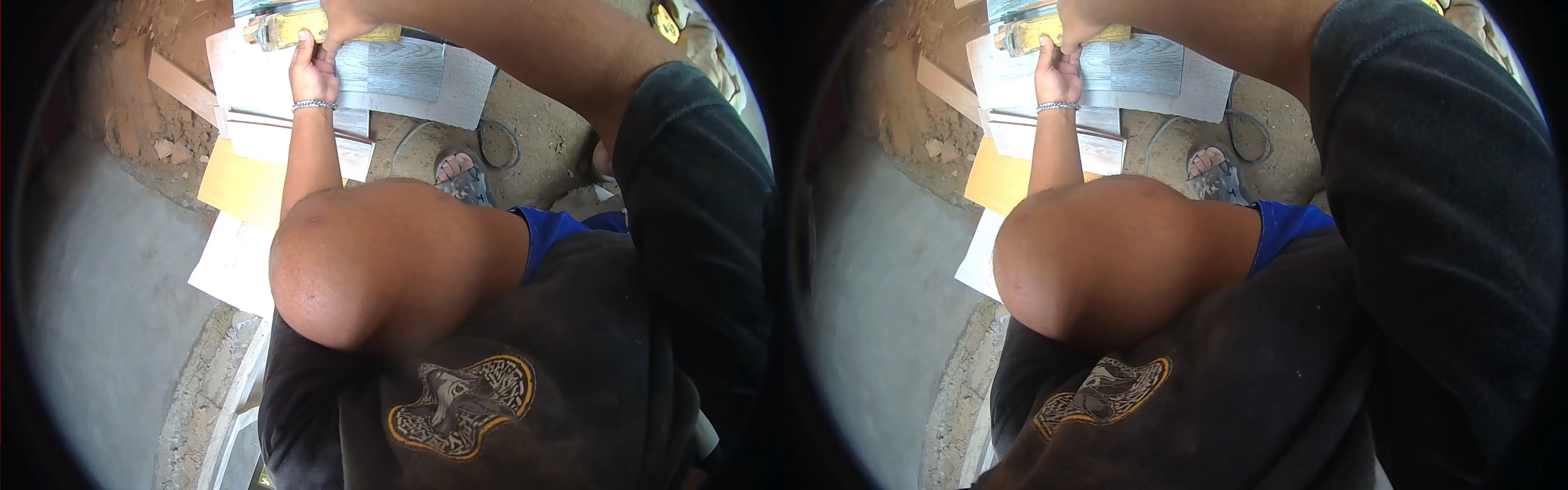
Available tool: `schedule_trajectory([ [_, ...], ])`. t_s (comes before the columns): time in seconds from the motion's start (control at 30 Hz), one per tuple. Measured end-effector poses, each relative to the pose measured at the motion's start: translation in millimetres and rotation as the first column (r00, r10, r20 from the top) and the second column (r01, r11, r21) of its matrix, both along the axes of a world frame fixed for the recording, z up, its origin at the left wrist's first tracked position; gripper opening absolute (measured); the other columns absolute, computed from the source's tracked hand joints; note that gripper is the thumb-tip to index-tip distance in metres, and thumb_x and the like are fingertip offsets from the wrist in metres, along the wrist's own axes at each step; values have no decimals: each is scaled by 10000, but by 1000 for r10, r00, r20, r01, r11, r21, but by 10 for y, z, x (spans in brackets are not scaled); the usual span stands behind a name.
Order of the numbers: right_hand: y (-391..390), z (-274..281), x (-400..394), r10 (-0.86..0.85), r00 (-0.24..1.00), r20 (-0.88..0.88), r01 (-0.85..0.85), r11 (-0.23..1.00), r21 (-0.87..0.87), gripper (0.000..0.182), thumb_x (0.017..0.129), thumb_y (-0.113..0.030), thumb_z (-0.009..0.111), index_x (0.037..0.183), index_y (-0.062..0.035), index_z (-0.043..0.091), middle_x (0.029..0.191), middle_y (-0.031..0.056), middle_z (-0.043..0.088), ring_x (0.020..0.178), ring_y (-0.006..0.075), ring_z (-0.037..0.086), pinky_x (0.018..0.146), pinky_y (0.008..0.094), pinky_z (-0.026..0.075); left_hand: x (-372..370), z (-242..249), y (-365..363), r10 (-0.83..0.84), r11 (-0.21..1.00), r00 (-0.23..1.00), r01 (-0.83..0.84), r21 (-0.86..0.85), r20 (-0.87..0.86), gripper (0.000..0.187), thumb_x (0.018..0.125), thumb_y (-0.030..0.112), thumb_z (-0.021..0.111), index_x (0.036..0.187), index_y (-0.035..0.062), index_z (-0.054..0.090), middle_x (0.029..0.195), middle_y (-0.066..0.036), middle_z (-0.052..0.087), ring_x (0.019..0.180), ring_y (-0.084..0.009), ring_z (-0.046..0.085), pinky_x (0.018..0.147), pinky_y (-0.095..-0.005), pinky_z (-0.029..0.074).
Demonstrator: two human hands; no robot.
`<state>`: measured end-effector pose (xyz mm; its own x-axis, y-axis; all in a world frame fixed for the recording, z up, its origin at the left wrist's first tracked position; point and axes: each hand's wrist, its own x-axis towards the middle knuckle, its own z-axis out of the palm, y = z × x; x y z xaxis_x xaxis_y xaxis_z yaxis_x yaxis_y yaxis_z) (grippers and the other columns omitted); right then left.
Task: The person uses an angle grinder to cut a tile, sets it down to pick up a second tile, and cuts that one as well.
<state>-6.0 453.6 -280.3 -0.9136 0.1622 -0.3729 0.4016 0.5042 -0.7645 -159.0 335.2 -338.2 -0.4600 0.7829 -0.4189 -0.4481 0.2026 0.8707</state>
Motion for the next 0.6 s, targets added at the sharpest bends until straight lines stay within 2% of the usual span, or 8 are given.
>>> schedule_trajectory([
  [0.3,-104,-76,164,-78,997,16,78,997,5,789,843,-642,577,1349,-42,502,1251,247,594,1143,271,605,902,435,544,50,-1,-33,-11,1000,1000,11,-28,6,428,1004,299,663,1232,-57,594,1169,-128,672,1050,-217,673,975,-345,561],
  [0.6,-88,-75,361,-172,985,27,171,985,33,718,775,-570,649,1214,-4,596,1146,259,644,1057,306,651,864,428,558,269,8,-75,-64,997,998,64,-40,-1,318,999,265,675,1144,-12,618,1082,-81,680,982,-184,669,947,-347,572],
])
